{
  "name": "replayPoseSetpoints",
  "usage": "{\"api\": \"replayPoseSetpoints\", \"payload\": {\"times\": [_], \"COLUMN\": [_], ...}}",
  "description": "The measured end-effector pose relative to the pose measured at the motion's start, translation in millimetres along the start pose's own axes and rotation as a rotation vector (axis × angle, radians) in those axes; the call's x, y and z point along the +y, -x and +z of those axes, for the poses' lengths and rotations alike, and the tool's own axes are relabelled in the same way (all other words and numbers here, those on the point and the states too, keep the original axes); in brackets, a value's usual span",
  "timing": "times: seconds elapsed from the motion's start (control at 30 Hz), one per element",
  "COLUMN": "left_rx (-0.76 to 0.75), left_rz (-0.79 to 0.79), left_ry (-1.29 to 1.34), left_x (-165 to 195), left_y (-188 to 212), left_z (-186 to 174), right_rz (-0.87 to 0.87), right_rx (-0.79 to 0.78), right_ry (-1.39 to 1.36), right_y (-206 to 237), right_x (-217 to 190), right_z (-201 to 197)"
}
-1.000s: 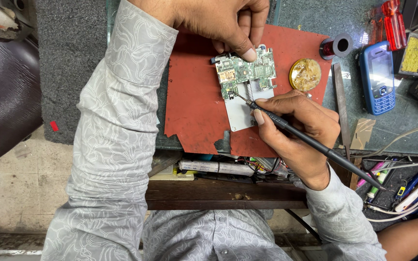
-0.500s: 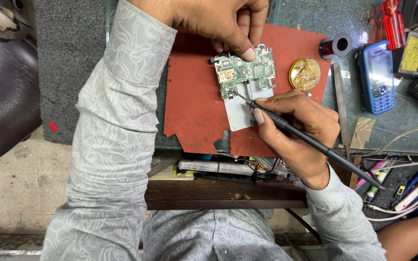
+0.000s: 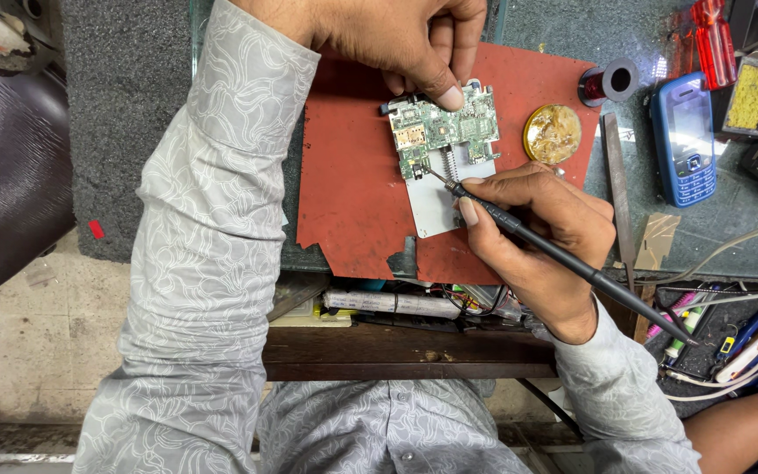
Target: The person solders components on a green circuit board resting on a red mat at a workbench. They hold the board steady with one hand while applying a soldering iron to points on the board, repositioning the board and touching the iron to different spots along its edge.
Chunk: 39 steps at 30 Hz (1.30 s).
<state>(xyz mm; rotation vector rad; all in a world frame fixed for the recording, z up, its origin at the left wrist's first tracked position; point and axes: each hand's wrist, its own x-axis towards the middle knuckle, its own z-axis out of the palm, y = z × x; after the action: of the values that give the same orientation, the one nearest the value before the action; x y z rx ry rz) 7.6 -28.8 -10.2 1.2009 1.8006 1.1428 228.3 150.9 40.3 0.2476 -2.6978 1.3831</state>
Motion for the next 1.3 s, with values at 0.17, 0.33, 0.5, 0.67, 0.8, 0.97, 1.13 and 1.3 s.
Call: {"api": "replayPoseSetpoints", "payload": {"times": [0.17,0.33,0.5,0.67,0.8,0.97,1.13,1.3], "left_rx": [0.001,0.015,-0.001,-0.002,-0.004,-0.005,-0.011,-0.016], "left_rz": [-0.001,-0.006,0.001,0.004,0.011,0.006,0.017,0.027], "left_ry": [-0.013,-0.027,-0.001,0.002,0.006,0.002,-0.004,0.002], "left_x": [1.1,2.0,0.9,0.5,1.3,2.0,1.2,-0.3], "left_y": [-0.4,2.3,0.4,-0.3,0.1,-0.4,-1.4,-0.8], "left_z": [-0.2,0.2,0.1,0.4,-1.4,-1.0,-1.4,-1.6], "right_rz": [-0.008,-0.031,-0.024,-0.008,-0.009,-0.008,-0.024,-0.014], "right_rx": [0.004,-0.009,0.018,0.032,0.026,0.03,0.021,0.009], "right_ry": [0.015,-0.036,0.003,0.004,-0.013,0.0,-0.006,-0.018], "right_y": [0.1,-0.3,1.1,2.7,2.7,3.0,2.4,2.3], "right_x": [0.2,0.9,1.4,2.0,2.7,2.9,2.7,1.8], "right_z": [-0.2,-0.6,0.1,-0.6,-0.5,-0.6,-1.4,-1.9]}}
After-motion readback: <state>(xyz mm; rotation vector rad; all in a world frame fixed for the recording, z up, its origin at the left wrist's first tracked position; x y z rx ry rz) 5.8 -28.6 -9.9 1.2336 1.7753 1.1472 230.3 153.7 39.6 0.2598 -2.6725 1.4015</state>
